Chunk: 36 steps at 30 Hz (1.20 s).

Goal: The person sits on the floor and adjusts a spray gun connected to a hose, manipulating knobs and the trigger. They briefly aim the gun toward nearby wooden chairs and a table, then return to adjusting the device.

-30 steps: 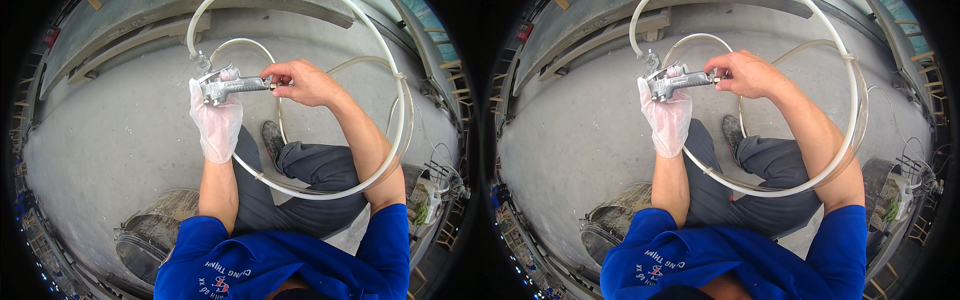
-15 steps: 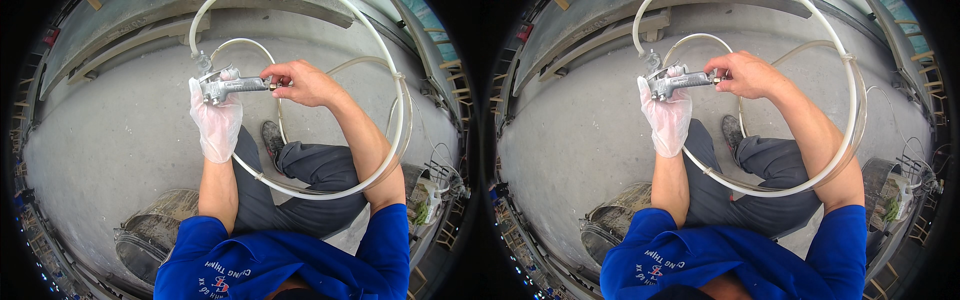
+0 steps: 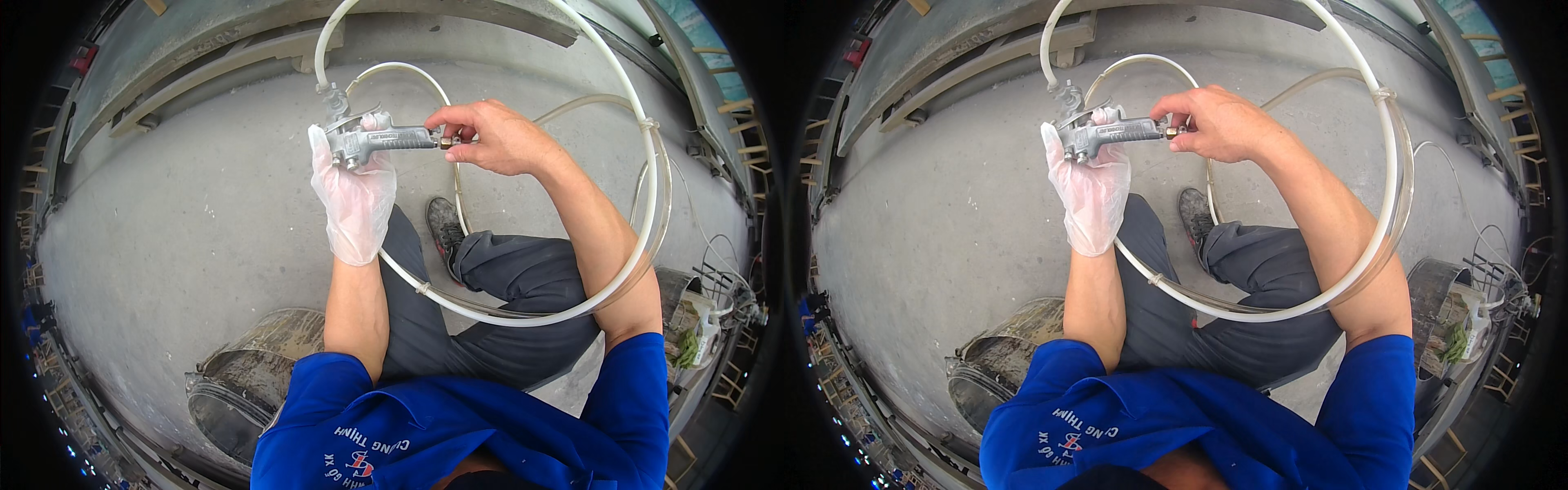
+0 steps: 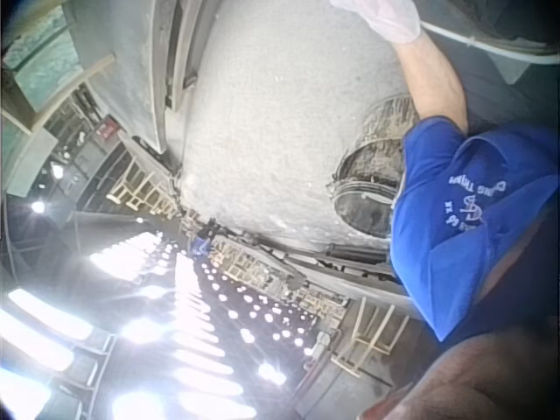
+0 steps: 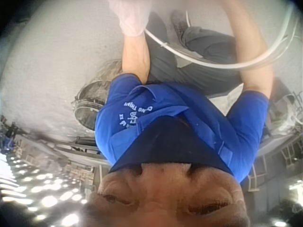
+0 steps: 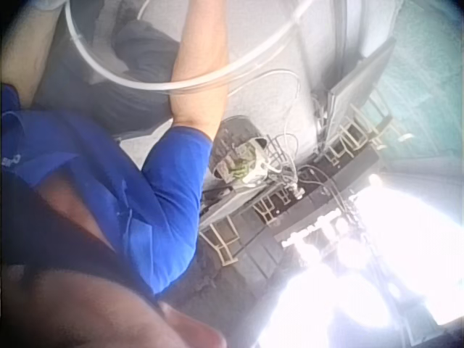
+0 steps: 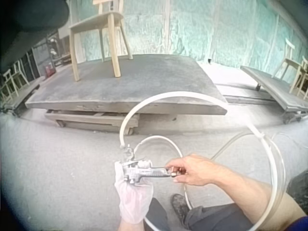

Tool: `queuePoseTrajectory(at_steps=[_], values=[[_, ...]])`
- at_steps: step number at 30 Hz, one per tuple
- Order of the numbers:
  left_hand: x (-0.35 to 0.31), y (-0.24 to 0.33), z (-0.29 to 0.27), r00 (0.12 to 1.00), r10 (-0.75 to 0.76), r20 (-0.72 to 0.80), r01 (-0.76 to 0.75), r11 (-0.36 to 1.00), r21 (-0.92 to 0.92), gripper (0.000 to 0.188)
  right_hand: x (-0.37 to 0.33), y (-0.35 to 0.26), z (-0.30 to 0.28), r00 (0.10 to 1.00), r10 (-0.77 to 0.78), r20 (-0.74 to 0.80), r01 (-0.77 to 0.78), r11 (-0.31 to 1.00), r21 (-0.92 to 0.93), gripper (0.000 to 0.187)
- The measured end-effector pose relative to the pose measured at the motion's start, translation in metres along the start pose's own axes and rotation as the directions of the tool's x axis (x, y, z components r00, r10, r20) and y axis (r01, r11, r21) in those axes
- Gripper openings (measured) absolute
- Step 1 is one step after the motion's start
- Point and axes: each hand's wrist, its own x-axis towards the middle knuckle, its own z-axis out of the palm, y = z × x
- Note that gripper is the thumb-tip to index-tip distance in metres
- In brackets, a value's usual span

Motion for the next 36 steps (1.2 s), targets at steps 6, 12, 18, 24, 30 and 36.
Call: queuePoseTrajectory(at_steps=[6, 12, 18, 24, 30, 36], values=[[0.001, 0.000, 0.000, 0.999, -0.014, 0.045, 0.013, 1.000, 0.014, 0.059, 0.000, -0.004, -0.002, 1.000, 0.026, 0.018, -0.026, 1.000, -0.004, 0.043], [0.002, 0.001, -0.002, 0.999, -0.012, 0.036, 0.012, 1.000, 0.013, 0.060, 0.002, 0.000, 0.003, 1.000, -0.003, -0.006, 0.003, 1.000, -0.017, 0.047], [0.004, 0.001, -0.004, 1.000, -0.011, 0.026, 0.011, 1.000, 0.022, 0.063, 0.002, 0.001, 0.002, 1.000, 0.009, 0.006, -0.009, 1.000, -0.005, 0.045], [0.004, 0.001, -0.003, 0.999, -0.017, 0.034, 0.017, 1.000, 0.015, 0.065, 0.002, 0.001, 0.004, 1.000, 0.001, 0.006, -0.001, 1.000, -0.015, 0.046], [0.000, 0.001, 0.003, 0.999, 0.002, 0.051, -0.006, 0.996, 0.088, 0.064, 0.002, 0.004, 0.005, 0.999, -0.041, 0.003, 0.041, 0.999, -0.004, 0.047], [-0.002, -0.001, 0.007, 0.999, 0.039, 0.014, -0.040, 0.991, 0.124, 0.061, 0.001, 0.002, 0.003, 0.998, 0.022, 0.063, -0.024, 0.999, 0.032, 0.047]])
